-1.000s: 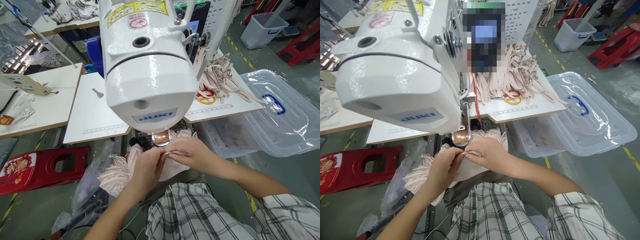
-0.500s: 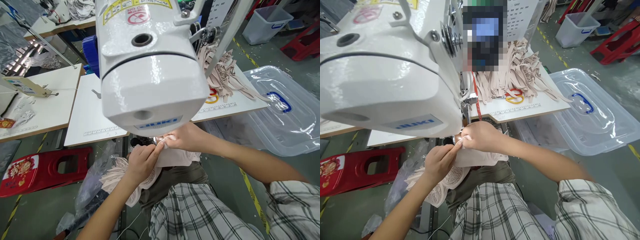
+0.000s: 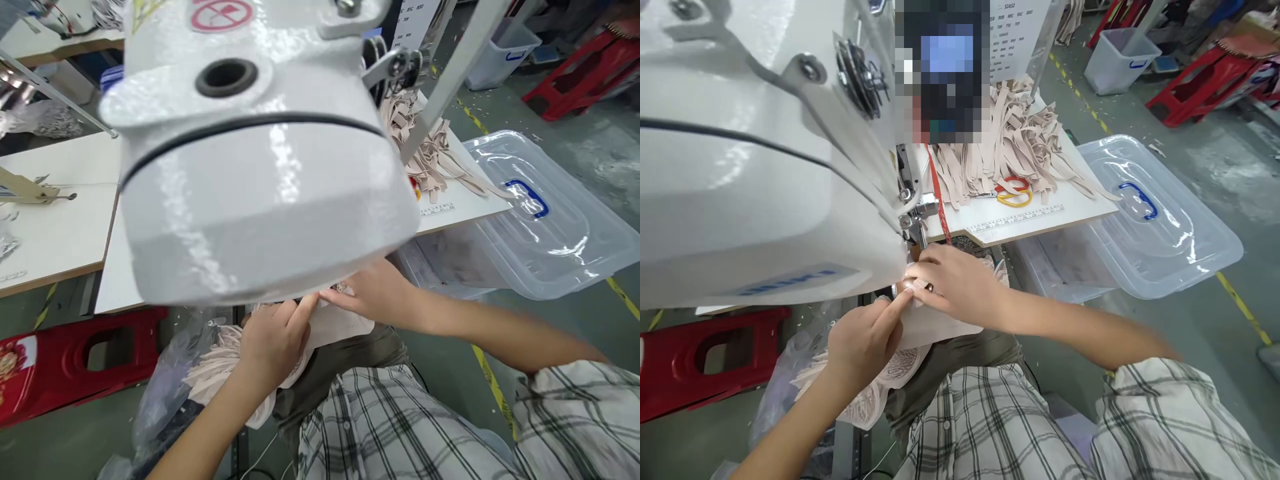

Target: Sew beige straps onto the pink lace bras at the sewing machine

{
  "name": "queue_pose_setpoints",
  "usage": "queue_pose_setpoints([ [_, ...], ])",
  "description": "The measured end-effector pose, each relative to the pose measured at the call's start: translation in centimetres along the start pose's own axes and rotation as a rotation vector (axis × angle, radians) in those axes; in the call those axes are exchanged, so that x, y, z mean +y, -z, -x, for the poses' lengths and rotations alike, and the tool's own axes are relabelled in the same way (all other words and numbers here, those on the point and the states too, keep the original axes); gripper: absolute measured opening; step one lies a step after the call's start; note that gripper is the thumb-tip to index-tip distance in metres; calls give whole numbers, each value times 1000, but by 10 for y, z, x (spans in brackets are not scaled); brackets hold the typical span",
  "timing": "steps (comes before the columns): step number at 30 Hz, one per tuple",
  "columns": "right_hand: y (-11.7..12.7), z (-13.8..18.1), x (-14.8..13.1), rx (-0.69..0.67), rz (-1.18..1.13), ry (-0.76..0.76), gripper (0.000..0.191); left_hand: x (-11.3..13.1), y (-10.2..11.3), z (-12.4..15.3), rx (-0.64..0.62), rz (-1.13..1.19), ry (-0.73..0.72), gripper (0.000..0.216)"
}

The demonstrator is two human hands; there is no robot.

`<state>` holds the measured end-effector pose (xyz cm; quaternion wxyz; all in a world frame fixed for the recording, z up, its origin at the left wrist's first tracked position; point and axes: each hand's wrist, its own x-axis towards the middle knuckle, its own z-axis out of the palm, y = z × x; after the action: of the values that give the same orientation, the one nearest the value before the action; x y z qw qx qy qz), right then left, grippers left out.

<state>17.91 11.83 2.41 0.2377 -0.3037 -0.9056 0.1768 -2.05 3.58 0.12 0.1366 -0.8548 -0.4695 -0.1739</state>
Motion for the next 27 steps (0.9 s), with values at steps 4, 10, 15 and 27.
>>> queue_pose_setpoints([
  [4,-21,22,-3,303,144,54,17,2,7,-6,-38,16,57,29],
  [10,-34,29,-7,356,87,-43,18,-34,-1,-7,0,59,-250,36],
  [15,-52,45,-6,303,-396,-288,33,-26,1,-15,12,55,-167,32],
  [27,-28,18,12,208,-359,-256,27,23,8,-20,-56,-52,95,26],
])
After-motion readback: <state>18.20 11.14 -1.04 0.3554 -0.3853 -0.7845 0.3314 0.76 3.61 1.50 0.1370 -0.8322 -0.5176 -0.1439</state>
